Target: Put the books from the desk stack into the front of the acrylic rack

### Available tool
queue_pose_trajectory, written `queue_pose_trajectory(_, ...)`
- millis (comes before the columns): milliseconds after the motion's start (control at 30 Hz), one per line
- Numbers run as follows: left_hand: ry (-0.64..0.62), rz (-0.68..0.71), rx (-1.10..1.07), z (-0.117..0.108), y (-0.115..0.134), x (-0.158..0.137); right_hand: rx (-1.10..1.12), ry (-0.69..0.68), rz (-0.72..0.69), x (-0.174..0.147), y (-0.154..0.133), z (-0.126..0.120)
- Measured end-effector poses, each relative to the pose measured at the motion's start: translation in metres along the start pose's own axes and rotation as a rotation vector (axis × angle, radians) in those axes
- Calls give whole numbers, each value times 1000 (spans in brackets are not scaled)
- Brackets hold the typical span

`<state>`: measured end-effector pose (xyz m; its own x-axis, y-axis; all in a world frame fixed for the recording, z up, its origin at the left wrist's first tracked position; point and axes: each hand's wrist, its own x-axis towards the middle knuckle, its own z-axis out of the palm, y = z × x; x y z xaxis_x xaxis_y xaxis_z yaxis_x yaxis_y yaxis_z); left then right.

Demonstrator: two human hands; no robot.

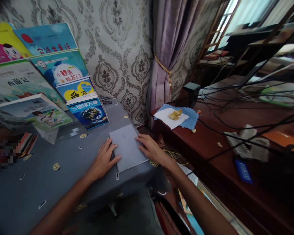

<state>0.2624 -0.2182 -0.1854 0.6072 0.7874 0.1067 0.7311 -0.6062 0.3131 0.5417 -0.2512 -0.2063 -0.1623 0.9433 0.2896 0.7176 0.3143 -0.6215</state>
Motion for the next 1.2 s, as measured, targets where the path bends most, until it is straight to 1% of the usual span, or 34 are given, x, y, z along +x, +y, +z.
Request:
queue_pose_trajectory(100,10,22,-6,-1,0,4,-199,9,-40,6,-7,9)
queue_pose_trajectory(167,35,38,-2,0,-1,5,-235,-5,-83,17,-22,16)
queue_pose_trajectory(233,63,54,5,2,-2,5,-182,-76,-142,31,-42,24)
queue_pose_trajectory(367,103,83,-2,6,-4,4,-39,-290,-229,63,-76,43)
queue_pose_trajectory(433,110,98,-8,7,-3,4,-29,-357,-247,76,-84,51)
queue_pose_trajectory(500,109,103,-8,7,-3,4,-35,-381,-251,85,-84,57)
queue_pose_trajectory(633,105,83,6,7,-1,4,-36,-361,-251,92,-78,61)
queue_pose_trajectory(867,82,71,22,7,0,4,-53,-287,-208,89,-77,62)
queue_pose_trajectory(1033,30,19,77,2,5,4,-154,-225,-178,88,-69,57)
queue_pose_trajectory(1200,26,32,68,0,6,4,-280,-126,-140,82,-52,53)
